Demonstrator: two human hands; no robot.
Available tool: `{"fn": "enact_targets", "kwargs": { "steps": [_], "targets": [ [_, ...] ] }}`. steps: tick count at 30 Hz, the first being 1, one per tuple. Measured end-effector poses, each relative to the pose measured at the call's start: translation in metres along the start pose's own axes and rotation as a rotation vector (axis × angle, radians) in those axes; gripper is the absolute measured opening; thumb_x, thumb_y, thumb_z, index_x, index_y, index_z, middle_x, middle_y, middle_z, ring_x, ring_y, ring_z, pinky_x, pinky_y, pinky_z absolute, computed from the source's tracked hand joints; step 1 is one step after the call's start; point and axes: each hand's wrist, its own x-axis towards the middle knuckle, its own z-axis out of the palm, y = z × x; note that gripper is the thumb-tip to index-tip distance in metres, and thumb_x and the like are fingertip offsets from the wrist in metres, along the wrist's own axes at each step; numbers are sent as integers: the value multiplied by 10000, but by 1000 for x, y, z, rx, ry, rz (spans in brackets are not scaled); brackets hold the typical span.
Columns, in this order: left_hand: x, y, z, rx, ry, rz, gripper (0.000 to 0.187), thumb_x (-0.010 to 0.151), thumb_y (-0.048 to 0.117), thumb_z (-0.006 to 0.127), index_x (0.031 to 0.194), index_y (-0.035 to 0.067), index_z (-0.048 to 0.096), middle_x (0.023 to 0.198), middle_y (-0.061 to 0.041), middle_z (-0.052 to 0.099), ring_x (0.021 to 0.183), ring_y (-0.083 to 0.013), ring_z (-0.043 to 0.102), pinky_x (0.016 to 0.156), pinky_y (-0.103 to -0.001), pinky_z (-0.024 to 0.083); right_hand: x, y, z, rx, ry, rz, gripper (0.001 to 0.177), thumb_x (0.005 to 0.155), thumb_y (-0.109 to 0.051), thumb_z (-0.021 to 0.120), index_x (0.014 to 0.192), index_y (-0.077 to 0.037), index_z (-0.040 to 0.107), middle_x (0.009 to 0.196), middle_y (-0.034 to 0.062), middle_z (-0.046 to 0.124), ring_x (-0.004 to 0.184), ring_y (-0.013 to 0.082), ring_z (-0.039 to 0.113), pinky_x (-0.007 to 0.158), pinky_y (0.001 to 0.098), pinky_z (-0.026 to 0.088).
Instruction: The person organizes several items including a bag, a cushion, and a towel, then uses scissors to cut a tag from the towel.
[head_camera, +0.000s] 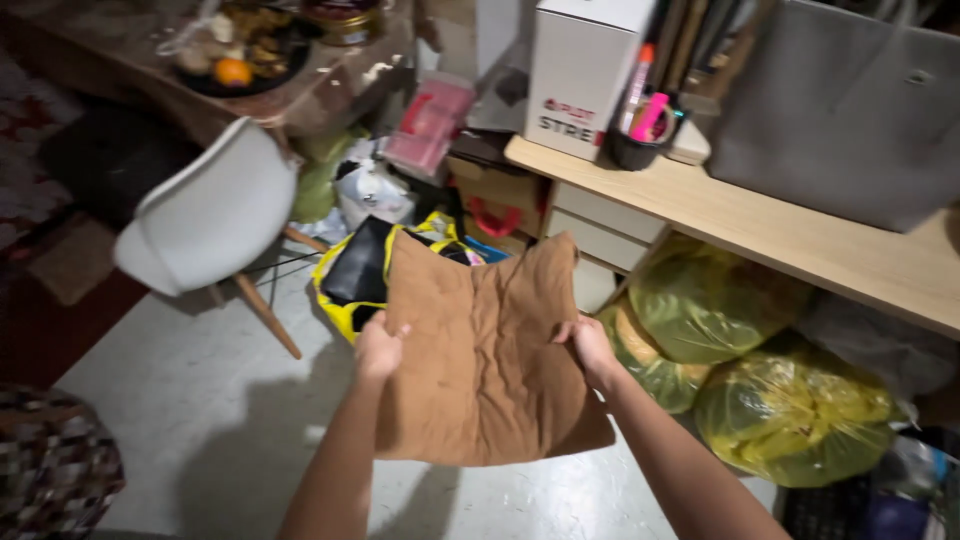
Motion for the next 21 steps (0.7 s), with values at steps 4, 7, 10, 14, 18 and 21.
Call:
{"fn": "enact_targets", "kwargs": {
  "steps": [4,7,10,14,18,21],
  "targets": [
    [40,-17,-57,44,85,-20,521,875,294,769,1343,120,622,1241,-163,714,1182,-393,640,1017,-471,494,31,-6,63,-10,-82,-148,176,675,39,539,813,-14,634,746,96,642,679,231,626,661,361,542],
    [74,-19,-92,77,142,-25,561,875,304,774,1372,116,594,1259,-171,695,1202,-417,603,1021,-490,476,53,-20,106,-31,-109,-158,132,702,31,530,796,-7,616,729,98,646,673,233,628,657,353,537],
    [117,-15,-113,96,156,-27,550,878,306,770,1369,121,605,1257,-178,699,1213,-419,608,1032,-487,481,79,-40,141,-21,-126,-145,144,716,24,528,814,-21,624,732,87,647,673,226,613,649,352,524],
    [159,2,-130,72,102,-47,511,882,297,755,1358,165,626,1242,-176,712,1215,-407,628,1047,-474,486,122,-38,172,10,-116,-159,192,694,35,544,854,-21,633,775,80,654,715,219,627,690,344,534],
    [203,-22,-135,80,83,-46,489,889,294,748,1353,194,630,1225,-167,722,1206,-413,623,1044,-480,480,151,-26,205,31,-49,-150,230,689,24,537,860,-28,682,831,70,700,764,207,642,731,325,531],
    [236,-46,-142,82,62,-31,478,887,284,748,1343,198,629,1199,-167,725,1190,-412,614,1023,-487,480,172,-11,223,49,-5,-101,167,703,8,525,798,-16,660,812,111,684,755,246,642,730,356,544]
  ]
}}
